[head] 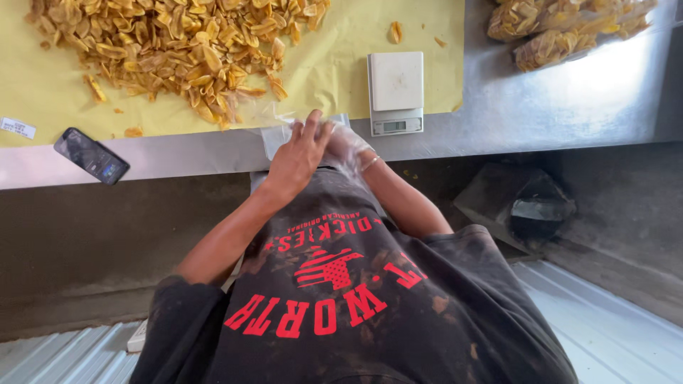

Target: The person scoops dried fruit chips from a large pile on a table into clear plastic bags. They place the bags on a digital scale to measure the weight, then remove the bags and set them aside. The person repeats this process multiple times.

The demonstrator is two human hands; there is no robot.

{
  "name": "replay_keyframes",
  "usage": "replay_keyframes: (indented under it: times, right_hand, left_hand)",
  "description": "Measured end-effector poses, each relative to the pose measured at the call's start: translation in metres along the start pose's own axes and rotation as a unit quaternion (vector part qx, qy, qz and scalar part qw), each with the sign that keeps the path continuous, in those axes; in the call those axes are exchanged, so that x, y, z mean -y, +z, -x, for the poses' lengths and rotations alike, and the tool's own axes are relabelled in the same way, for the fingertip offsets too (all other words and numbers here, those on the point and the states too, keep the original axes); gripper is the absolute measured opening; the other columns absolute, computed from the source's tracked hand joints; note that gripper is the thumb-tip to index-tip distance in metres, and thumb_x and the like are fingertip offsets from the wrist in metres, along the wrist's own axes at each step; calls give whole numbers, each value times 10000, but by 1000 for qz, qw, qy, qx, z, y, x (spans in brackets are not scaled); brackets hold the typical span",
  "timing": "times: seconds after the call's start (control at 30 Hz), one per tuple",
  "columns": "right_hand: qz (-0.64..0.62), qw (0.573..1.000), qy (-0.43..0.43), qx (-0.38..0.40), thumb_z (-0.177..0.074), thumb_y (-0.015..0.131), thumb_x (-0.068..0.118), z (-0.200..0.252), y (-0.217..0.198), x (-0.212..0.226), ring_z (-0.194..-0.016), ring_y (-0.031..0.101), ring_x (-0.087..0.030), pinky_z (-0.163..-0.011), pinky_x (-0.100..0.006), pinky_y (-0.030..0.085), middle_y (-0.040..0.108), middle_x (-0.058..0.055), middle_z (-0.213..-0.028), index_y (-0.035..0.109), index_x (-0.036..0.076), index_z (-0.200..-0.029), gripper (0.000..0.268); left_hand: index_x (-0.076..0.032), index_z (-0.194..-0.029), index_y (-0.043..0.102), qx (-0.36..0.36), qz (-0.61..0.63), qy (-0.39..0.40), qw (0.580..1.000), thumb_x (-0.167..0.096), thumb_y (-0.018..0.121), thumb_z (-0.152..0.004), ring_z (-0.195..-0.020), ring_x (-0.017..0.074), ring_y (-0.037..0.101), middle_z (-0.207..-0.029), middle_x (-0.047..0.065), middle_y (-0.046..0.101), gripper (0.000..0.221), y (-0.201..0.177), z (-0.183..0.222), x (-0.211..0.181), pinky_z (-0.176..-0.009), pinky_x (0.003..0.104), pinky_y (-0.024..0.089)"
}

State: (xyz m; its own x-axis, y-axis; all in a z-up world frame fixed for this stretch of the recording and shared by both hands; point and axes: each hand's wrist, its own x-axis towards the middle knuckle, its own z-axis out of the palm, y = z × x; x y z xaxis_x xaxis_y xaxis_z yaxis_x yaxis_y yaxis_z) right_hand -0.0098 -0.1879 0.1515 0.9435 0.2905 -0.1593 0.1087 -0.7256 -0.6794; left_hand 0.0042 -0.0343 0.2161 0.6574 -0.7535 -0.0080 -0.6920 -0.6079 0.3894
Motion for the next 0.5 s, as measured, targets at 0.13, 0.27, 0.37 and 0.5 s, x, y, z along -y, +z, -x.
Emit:
replay_keyframes:
  times: [0.13, 0.27, 0.37, 0.5]
  right_hand:
    - [25, 988, -33, -150, -932, 605, 57, -19, 19, -7, -1038, 630, -280, -880, -418, 538, 611, -116, -1100, 588, 99, -1185, 257]
    - [-20, 988, -43, -150, -943, 613, 54, -48, 49, -31, -1110, 611, -253, -940, -398, 535, 591, -99, -1163, 561, 109, -1238, 304]
    - [-50, 995, 25, -85, -952, 620, 52, -74, 61, -91, -1163, 596, -234, -985, -384, 533, 577, -85, -1211, 541, 117, -1277, 341]
    - [-171, 978, 52, -105, -963, 628, 49, -133, 48, -103, -1235, 577, -208, -1046, -364, 530, 558, -68, -1274, 514, 127, -1330, 391]
  left_hand:
    - [-182, -1397, 523, -67, 34, 57, 996, 31, 645, -859, -1225, 395, 569, -1448, 168, 398, 591, 8, 3, 0, -599, 387, 603]
    - [-177, -1405, 516, -122, 66, 44, 989, 4, 644, -888, -1218, 393, 570, -1451, 172, 416, 563, 10, -1, 11, -640, 394, 592]
    - [-182, -1397, 526, -92, 110, 81, 986, -7, 641, -880, -1151, 368, 591, -1473, 172, 428, 557, 17, 8, 2, -641, 403, 587]
    - [-139, -1390, 520, -139, 82, 126, 979, -35, 645, -900, -1157, 374, 596, -1463, 162, 424, 516, 21, 5, -10, -687, 398, 599]
